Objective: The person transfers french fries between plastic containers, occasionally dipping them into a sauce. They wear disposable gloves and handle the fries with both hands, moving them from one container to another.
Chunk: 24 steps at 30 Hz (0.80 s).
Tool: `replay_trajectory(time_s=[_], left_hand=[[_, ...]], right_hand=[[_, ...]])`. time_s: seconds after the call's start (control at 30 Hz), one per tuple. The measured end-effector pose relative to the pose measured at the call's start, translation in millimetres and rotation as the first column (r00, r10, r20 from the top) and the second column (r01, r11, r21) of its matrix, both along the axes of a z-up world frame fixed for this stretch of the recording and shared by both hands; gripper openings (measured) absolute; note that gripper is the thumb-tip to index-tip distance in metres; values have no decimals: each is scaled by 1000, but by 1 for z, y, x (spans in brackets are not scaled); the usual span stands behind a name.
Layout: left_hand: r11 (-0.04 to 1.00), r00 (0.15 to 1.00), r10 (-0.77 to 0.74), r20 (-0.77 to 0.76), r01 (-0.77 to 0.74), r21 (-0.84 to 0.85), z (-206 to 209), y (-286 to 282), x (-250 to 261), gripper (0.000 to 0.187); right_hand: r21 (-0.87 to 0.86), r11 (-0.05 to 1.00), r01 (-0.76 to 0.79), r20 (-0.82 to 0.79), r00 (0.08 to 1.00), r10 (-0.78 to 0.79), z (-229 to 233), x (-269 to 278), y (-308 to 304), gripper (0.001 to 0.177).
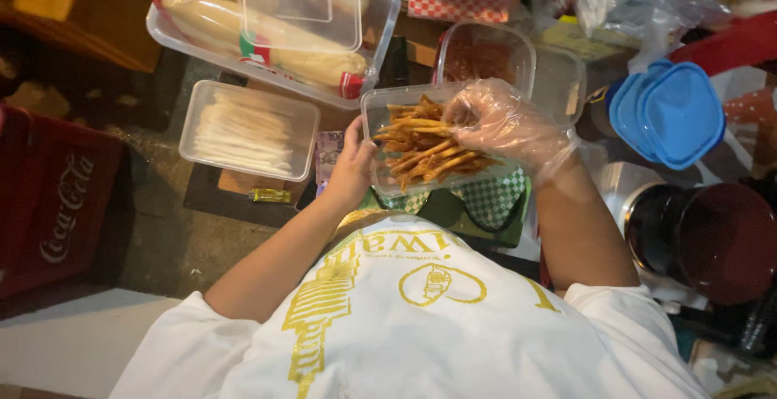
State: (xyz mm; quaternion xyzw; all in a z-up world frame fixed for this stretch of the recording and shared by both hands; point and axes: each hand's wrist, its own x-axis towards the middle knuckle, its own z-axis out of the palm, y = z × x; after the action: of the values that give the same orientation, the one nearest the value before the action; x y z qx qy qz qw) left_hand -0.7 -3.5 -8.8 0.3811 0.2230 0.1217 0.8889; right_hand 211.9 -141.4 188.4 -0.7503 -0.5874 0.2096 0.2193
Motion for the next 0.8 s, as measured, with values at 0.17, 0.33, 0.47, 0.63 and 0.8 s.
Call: replay_trajectory(time_s=[0.17,0.33,0.47,0.63,0.8], left_hand=[[999,999,31,-5,-31,-11,-2,-4,-7,63],[999,999,45,23,-45,4,-1,-10,-9,63],[999,996,37,80,-39,15,-1,-11,-14,63],[995,995,99,30,-100,11,-9,-9,-21,65],[990,990,138,22,-137,-45,-18,-2,-27,70]], right_hand=[[-27,998,-64,-143,988,59,-5,4,8,32],[47,994,-94,-45,994,96,-4,2,7,32],[-32,999,-30,-352,936,17,3,13,3,26],[405,904,135,-102,990,-102,9,49,-33,18],[354,777,520,-485,813,-322,-10,78,-50,21]])
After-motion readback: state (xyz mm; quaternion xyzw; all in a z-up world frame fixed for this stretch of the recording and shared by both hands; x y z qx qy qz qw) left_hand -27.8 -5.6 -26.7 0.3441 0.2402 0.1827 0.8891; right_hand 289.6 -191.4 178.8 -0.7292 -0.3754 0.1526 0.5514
